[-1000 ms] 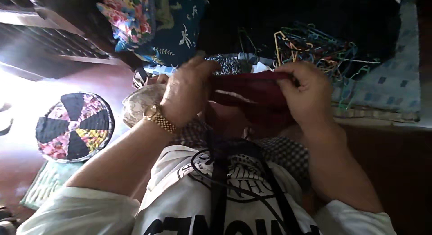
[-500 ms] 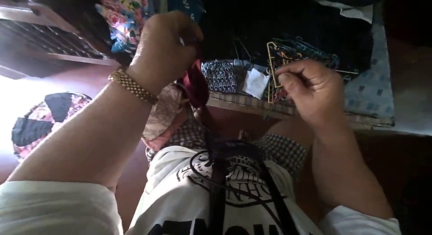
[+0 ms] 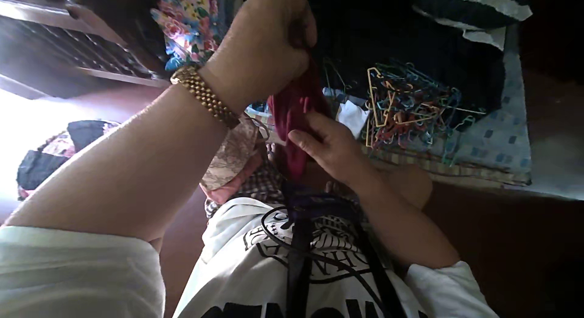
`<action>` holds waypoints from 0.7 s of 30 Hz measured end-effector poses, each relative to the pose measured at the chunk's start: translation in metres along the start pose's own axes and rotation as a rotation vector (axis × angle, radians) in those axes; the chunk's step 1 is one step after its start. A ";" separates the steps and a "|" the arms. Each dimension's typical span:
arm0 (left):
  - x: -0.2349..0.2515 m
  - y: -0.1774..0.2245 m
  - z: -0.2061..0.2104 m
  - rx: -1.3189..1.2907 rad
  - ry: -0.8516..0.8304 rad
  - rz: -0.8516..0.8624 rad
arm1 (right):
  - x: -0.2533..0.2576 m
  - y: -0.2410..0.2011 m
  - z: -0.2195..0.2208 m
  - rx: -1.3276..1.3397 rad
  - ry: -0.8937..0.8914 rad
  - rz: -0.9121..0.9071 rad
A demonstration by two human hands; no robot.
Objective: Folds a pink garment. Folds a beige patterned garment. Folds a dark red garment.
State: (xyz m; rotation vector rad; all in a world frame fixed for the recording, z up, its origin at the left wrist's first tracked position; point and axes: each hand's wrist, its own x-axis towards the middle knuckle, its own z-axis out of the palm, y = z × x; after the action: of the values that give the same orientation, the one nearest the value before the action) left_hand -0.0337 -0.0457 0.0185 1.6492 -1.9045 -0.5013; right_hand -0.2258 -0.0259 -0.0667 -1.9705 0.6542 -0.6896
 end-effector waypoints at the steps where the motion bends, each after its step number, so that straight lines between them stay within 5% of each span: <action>1: 0.001 -0.004 0.000 -0.021 -0.017 -0.016 | -0.003 0.000 -0.005 0.000 0.035 -0.023; 8: -0.012 0.004 0.008 -0.256 -0.251 -0.032 | -0.010 -0.012 -0.037 -0.042 0.126 -0.129; 14: -0.017 0.019 0.002 -0.395 -0.481 0.004 | -0.006 -0.025 -0.052 0.056 0.216 -0.037; 21: -0.015 0.002 -0.020 -0.315 -0.578 0.086 | -0.021 -0.017 -0.066 0.034 -0.169 0.039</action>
State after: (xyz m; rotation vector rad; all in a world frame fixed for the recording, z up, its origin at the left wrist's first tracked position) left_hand -0.0214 -0.0285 0.0331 1.2952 -2.1320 -1.2786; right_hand -0.2828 -0.0431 -0.0286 -1.9548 0.5730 -0.5012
